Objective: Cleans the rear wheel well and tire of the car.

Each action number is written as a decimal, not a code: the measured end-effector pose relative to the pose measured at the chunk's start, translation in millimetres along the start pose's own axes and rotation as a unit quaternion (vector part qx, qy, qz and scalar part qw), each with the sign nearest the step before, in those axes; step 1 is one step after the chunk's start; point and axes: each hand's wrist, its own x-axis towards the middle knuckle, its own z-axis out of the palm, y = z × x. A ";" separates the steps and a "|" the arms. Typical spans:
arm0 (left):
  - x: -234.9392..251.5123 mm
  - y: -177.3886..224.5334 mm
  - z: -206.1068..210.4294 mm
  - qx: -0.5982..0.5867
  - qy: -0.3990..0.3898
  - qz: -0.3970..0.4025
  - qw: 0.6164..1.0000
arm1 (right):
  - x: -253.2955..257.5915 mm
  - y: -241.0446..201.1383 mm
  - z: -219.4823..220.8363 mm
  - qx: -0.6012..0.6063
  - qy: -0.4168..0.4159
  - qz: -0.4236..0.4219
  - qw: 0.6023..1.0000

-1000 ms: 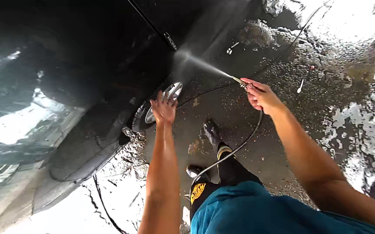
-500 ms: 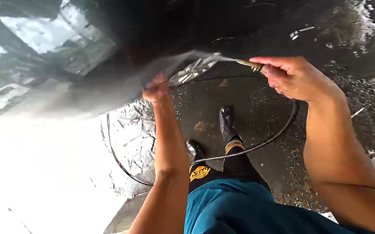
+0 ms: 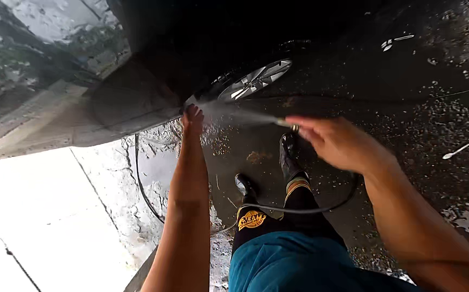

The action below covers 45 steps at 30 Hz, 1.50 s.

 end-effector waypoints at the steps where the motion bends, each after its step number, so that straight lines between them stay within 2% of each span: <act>1: 7.2 3.8 8.7 0.052 -0.005 0.030 0.998 | -13.3 6.5 6.0 0.010 -0.006 0.011 1.000; 3: 10.4 21.7 42.8 0.227 -0.017 0.101 0.968 | -35.7 33.4 9.1 0.028 0.076 0.058 0.995; 4: 2.3 34.9 65.2 0.371 -0.026 0.138 0.918 | -44.4 52.6 5.0 0.039 0.133 0.092 0.986; 6: -18.0 65.6 118.3 0.651 -0.074 0.175 0.735 | -57.7 88.3 -4.0 0.066 0.214 0.147 0.963; 7: -24.8 75.2 144.3 0.696 -0.094 0.204 0.682 | -61.3 97.1 -5.6 0.086 0.227 0.149 0.959; 9: -15.5 75.4 178.3 0.694 -0.109 0.311 0.640 | -60.3 91.9 -3.5 0.125 0.201 0.110 0.965; 10: -12.2 75.3 189.3 0.681 -0.117 0.335 0.641 | -56.8 86.2 -0.9 0.136 0.184 0.094 0.969; 12: -11.1 78.1 202.2 0.658 -0.128 0.312 0.673 | -46.7 92.7 2.5 0.147 0.187 0.107 0.965; 14: 7.8 69.2 203.5 0.662 -0.106 0.279 0.688 | -33.9 136.9 7.2 0.196 0.223 0.182 0.938; 16: 30.3 57.6 198.9 0.686 -0.090 0.262 0.673 | -16.1 200.6 24.9 0.281 0.263 0.268 0.883; 18: 21.8 59.1 196.3 0.721 -0.069 0.257 0.640 | 9.5 242.2 38.5 0.336 0.296 0.292 0.845; 19: 7.8 63.5 198.3 0.726 -0.054 0.258 0.635 | 26.3 247.1 35.8 0.341 0.306 0.274 0.845; 21: -2.6 62.9 201.1 0.719 -0.021 0.282 0.635 | 68.0 233.3 22.9 0.324 0.317 0.186 0.871; 24: 15.0 48.8 195.3 0.620 0.029 0.411 0.668 | 134.3 185.0 8.4 0.221 0.338 0.004 0.915; 25: 25.0 43.3 191.5 0.576 0.039 0.454 0.679 | 150.4 165.2 10.1 0.202 0.348 -0.039 0.915; 27: 42.3 35.4 183.1 0.496 0.060 0.519 0.694 | 171.3 139.4 26.0 0.234 0.365 -0.065 0.899; 29: 49.0 29.2 166.1 0.493 0.091 0.517 0.694 | 186.6 158.7 51.0 0.317 0.385 -0.014 0.867; 32: 83.9 -6.9 121.9 0.431 0.156 0.527 0.716 | 203.3 227.4 93.3 0.468 0.396 0.113 0.782; 34: 107.0 -31.8 99.9 0.368 0.164 0.558 0.725 | 211.3 247.3 108.2 0.507 0.403 0.137 0.749; 37: 121.3 -41.8 98.5 0.319 0.180 0.570 0.735 | 213.7 234.8 103.1 0.472 0.417 0.055 0.775; 41: 129.3 -46.7 97.9 0.321 0.190 0.578 0.726 | 192.3 217.9 75.8 0.342 0.380 0.006 0.859; 43: 132.2 -45.0 94.4 0.322 0.177 0.589 0.720 | 169.7 189.5 70.2 0.246 0.346 -0.049 0.904; 45: 130.8 -42.3 88.7 0.304 0.147 0.599 0.726 | 151.5 165.1 66.4 0.178 0.359 -0.053 0.915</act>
